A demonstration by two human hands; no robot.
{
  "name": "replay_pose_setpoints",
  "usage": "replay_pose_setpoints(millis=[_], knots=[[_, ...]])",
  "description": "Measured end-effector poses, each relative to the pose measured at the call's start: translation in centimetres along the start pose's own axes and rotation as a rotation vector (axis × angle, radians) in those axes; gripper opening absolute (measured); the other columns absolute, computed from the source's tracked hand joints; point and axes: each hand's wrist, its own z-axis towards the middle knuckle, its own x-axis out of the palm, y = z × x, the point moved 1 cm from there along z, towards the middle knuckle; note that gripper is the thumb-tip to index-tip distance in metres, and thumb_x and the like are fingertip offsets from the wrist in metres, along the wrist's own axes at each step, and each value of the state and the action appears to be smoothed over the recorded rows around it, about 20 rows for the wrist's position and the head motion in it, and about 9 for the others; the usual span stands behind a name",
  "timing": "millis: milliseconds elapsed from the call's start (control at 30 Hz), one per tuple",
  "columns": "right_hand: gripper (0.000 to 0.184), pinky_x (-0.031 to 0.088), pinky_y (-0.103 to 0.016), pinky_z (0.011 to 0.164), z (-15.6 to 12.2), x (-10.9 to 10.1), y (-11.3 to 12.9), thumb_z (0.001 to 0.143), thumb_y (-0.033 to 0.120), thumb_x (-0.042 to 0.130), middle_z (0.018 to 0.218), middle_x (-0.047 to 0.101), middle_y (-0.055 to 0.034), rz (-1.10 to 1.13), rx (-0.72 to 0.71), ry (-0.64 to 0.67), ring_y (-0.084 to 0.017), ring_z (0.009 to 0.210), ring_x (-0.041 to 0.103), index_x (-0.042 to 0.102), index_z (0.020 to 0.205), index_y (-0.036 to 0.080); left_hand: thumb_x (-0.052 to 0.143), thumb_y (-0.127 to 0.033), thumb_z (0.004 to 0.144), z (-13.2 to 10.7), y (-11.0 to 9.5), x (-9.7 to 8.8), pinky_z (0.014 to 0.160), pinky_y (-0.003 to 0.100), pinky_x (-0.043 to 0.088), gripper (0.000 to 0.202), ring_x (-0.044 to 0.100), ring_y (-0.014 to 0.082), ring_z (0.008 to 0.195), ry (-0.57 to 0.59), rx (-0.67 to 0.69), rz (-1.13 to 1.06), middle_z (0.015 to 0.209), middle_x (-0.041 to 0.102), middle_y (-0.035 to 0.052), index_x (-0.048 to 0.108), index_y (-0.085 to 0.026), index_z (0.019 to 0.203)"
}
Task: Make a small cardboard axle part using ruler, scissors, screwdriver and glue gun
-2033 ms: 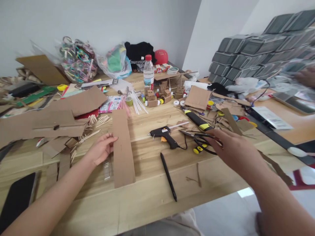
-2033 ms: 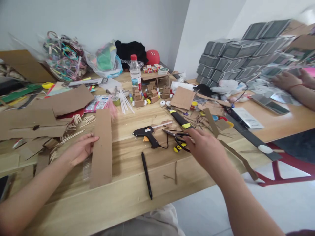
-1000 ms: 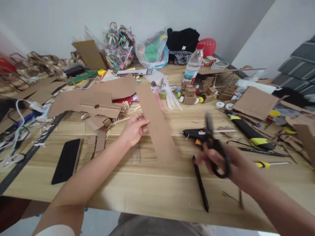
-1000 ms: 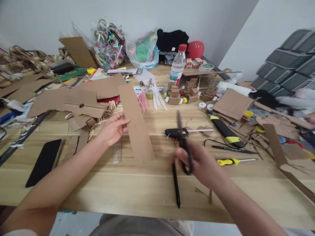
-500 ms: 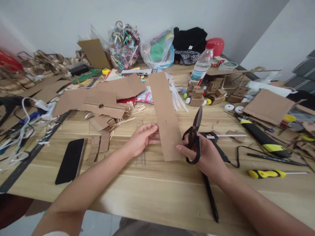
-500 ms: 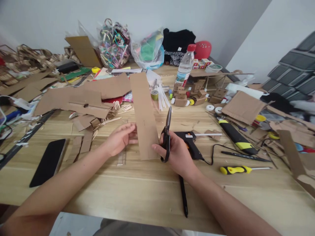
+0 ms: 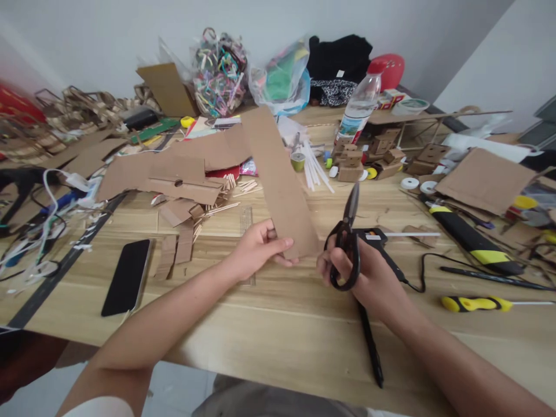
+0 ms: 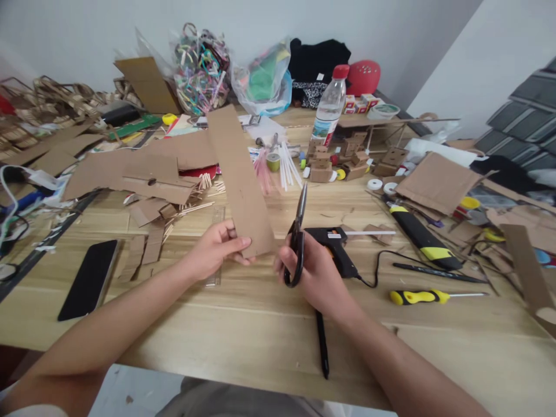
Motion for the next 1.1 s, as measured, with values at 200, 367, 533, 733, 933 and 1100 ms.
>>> replay_pose_setpoints(millis=[200, 367, 533, 733, 933, 1100], knots=[[0.072, 0.051, -0.033, 0.059, -1.5, 0.1, -0.2, 0.078, 0.096, 0.037, 0.071, 0.055, -0.0004, -0.156, 0.057, 0.282, -0.016, 0.061, 0.052, 0.047, 0.083, 0.025, 0.091, -0.043, 0.061, 0.1, -1.9, -1.3, 0.057, 0.023, 0.062, 0.051, 0.075, 0.0162, 0.065, -0.16, 0.165, 0.029, 0.076, 0.073, -0.0015, 0.059, -0.017, 0.092], [0.075, 0.051, -0.035, 0.063, -1.9, 0.4, 0.0, 0.081, 0.095, 0.027, 0.077, 0.057, -0.0034, -0.357, 0.048, 0.363, -0.02, 0.07, 0.054, 0.051, 0.087, 0.024, 0.088, -0.041, 0.064, -0.1, -2.3, -1.5, 0.055, 0.021, 0.06, 0.048, 0.074, 0.0147, 0.065, -0.177, 0.185, 0.042, 0.081, 0.074, 0.0002, 0.056, -0.018, 0.091], [0.072, 0.049, -0.036, 0.062, -1.8, 0.9, 0.3, 0.084, 0.093, 0.024, 0.071, 0.055, -0.0009, -0.418, -0.027, 0.349, -0.02, 0.067, 0.054, 0.05, 0.086, 0.026, 0.086, -0.039, 0.065, -0.3, -2.1, -0.8, 0.048, 0.019, 0.056, 0.044, 0.067, 0.0097, 0.052, -0.142, 0.155, 0.065, 0.071, 0.068, -0.0042, 0.055, -0.018, 0.088], [0.07, 0.046, -0.036, 0.061, -2.0, 1.1, 0.5, 0.085, 0.093, 0.021, 0.066, 0.052, 0.0014, -0.419, -0.029, 0.349, -0.019, 0.062, 0.051, 0.044, 0.082, 0.027, 0.085, -0.041, 0.068, -0.3, -1.7, 0.0, 0.045, 0.019, 0.054, 0.043, 0.064, 0.009, 0.049, -0.091, 0.146, 0.099, 0.069, 0.067, -0.005, 0.052, -0.019, 0.084], [0.071, 0.043, -0.034, 0.057, -2.0, 0.8, 0.4, 0.084, 0.094, 0.02, 0.065, 0.051, 0.0014, -0.441, -0.027, 0.339, -0.018, 0.059, 0.048, 0.042, 0.079, 0.027, 0.086, -0.04, 0.067, -0.2, -1.5, 0.2, 0.049, 0.02, 0.056, 0.043, 0.066, 0.0094, 0.053, -0.067, 0.117, 0.082, 0.075, 0.07, -0.0027, 0.053, -0.019, 0.086], [0.069, 0.04, -0.033, 0.055, -2.0, 0.7, 0.7, 0.088, 0.09, 0.018, 0.063, 0.049, 0.0026, -0.449, -0.043, 0.365, -0.017, 0.056, 0.046, 0.043, 0.08, 0.026, 0.088, -0.034, 0.064, -0.3, -1.6, 0.2, 0.047, 0.017, 0.054, 0.044, 0.064, 0.0079, 0.052, -0.064, 0.101, 0.055, 0.072, 0.067, -0.0048, 0.052, -0.019, 0.085]])
